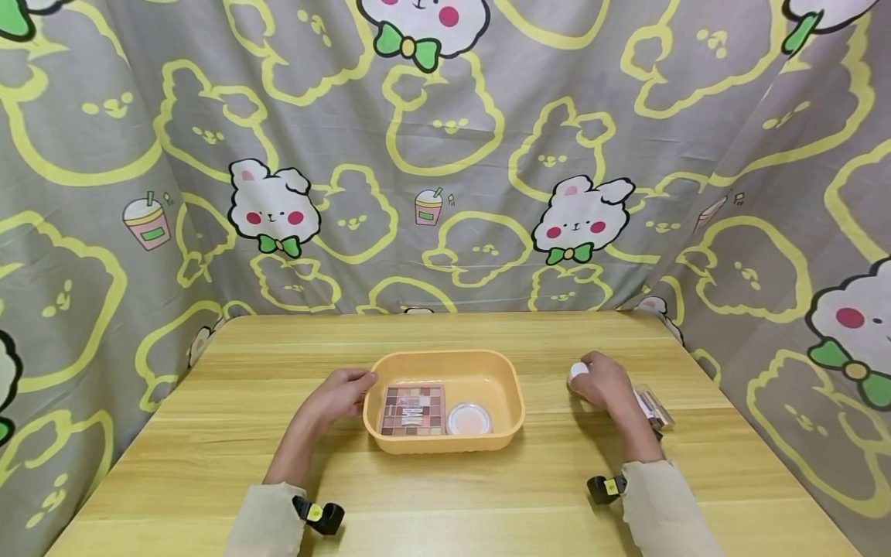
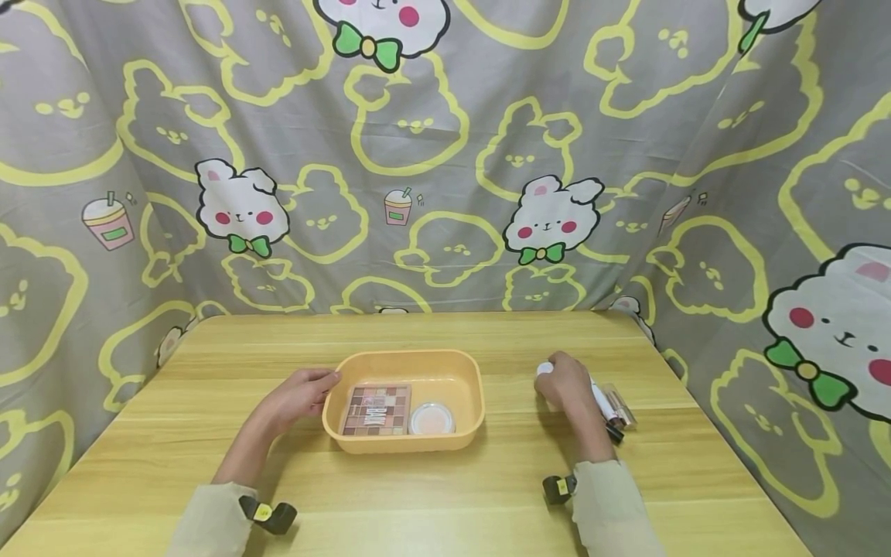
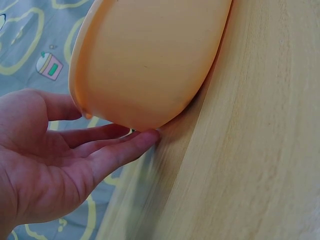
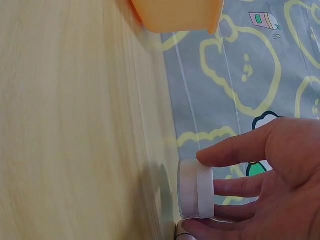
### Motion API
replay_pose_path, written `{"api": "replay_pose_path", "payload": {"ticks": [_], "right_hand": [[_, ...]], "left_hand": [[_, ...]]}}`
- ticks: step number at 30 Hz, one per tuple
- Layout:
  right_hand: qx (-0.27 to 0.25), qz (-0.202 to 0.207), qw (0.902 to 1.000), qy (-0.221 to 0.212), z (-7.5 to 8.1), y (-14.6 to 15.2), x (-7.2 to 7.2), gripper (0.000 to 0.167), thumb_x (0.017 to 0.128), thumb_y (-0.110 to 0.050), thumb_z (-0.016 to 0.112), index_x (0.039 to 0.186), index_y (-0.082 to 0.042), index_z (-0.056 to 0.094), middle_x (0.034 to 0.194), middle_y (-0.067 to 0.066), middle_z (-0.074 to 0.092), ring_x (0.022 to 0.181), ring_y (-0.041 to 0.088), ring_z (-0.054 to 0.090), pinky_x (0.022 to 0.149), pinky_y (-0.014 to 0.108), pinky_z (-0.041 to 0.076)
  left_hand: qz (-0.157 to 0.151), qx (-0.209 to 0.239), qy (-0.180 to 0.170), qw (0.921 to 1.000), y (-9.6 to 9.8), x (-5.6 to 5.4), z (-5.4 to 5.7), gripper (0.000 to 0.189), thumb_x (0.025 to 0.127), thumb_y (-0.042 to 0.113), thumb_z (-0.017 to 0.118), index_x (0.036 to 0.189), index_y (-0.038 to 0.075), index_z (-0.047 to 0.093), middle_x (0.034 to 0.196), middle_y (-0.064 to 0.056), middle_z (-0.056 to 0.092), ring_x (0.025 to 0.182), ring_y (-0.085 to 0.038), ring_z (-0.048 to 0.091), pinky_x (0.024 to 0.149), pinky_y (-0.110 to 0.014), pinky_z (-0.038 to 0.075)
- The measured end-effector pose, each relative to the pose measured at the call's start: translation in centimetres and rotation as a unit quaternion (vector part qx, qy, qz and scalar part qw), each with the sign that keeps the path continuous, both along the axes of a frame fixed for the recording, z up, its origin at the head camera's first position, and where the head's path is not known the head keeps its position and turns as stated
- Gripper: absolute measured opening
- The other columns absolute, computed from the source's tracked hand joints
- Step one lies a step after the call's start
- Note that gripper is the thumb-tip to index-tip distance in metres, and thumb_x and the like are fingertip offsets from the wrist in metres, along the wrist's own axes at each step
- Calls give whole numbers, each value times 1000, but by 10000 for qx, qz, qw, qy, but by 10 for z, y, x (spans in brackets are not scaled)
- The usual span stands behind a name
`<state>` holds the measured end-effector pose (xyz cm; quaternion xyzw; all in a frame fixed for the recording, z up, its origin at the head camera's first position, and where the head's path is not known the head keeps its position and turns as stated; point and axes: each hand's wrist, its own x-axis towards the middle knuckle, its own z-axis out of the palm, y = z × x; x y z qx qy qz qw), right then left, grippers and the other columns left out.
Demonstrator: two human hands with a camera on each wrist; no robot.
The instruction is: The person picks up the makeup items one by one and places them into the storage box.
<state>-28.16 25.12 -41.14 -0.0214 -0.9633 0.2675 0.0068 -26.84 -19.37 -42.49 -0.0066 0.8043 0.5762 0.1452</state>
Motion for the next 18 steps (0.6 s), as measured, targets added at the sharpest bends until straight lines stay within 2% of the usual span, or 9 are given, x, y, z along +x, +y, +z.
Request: {"api": "replay_pose_path", "payload": {"ticks": [9,18], "right_hand": [[-121,-24,9999,-119,2,-2,0,61,82,-19,64,131,15,53,122,33,62,102,42,59,88,52,50],[-186,-21,9997,-130,6,-6,2,60,81,-23,67,129,12,56,119,31,63,98,38,60,83,47,50]], "left_hand": [[-14,36,-6,10000,0,0,0,52,109,25,44,147,-11,42,133,-27,62,116,-30,66,89,-39,60],[-42,60,1,10000,-1,-1,-1,52,109,25,45,147,-11,42,132,-27,62,116,-29,66,89,-39,60]]}}
